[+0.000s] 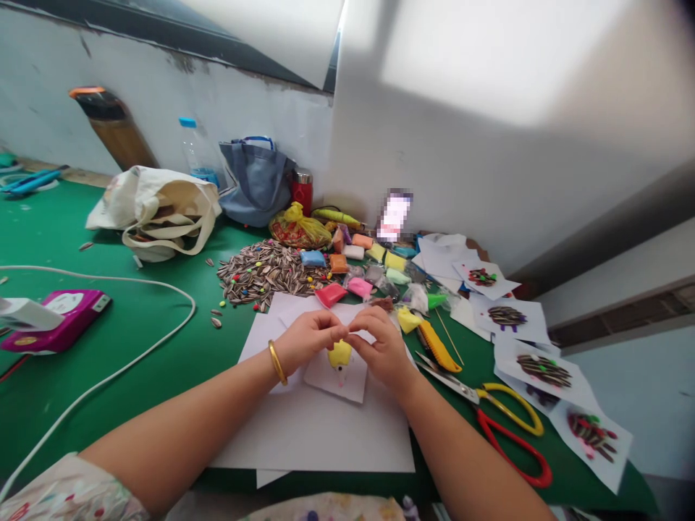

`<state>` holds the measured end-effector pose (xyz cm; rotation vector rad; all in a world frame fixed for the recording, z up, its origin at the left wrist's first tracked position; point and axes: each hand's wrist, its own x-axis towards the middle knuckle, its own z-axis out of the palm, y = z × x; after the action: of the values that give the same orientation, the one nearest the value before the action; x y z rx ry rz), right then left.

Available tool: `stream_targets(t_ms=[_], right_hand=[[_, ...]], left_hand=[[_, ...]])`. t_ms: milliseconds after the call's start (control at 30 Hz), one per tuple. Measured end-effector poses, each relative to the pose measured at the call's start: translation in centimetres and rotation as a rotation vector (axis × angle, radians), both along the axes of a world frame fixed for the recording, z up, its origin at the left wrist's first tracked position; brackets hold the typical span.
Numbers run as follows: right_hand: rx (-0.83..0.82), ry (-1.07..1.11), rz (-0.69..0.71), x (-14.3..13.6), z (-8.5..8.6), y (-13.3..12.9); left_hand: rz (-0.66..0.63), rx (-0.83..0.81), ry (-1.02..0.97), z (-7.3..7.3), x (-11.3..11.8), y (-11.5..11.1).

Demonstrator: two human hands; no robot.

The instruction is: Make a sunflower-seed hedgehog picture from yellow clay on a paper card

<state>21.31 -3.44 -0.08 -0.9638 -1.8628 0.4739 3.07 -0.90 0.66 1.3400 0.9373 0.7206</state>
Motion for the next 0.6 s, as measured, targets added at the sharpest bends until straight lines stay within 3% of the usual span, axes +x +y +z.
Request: stream_targets(t_ms=[133,600], right_hand=[[-0.010,-0.026,0.002,-0.05,-0.03,-0.03],[0.014,-0.025,0.003,0.23,0.26,-0.02]], left_hand=[[-0.052,-0.067,0.008,-0.10,0.34,-0.18],[-0.044,-0.091,-0.076,-0.14,0.05,0.21]])
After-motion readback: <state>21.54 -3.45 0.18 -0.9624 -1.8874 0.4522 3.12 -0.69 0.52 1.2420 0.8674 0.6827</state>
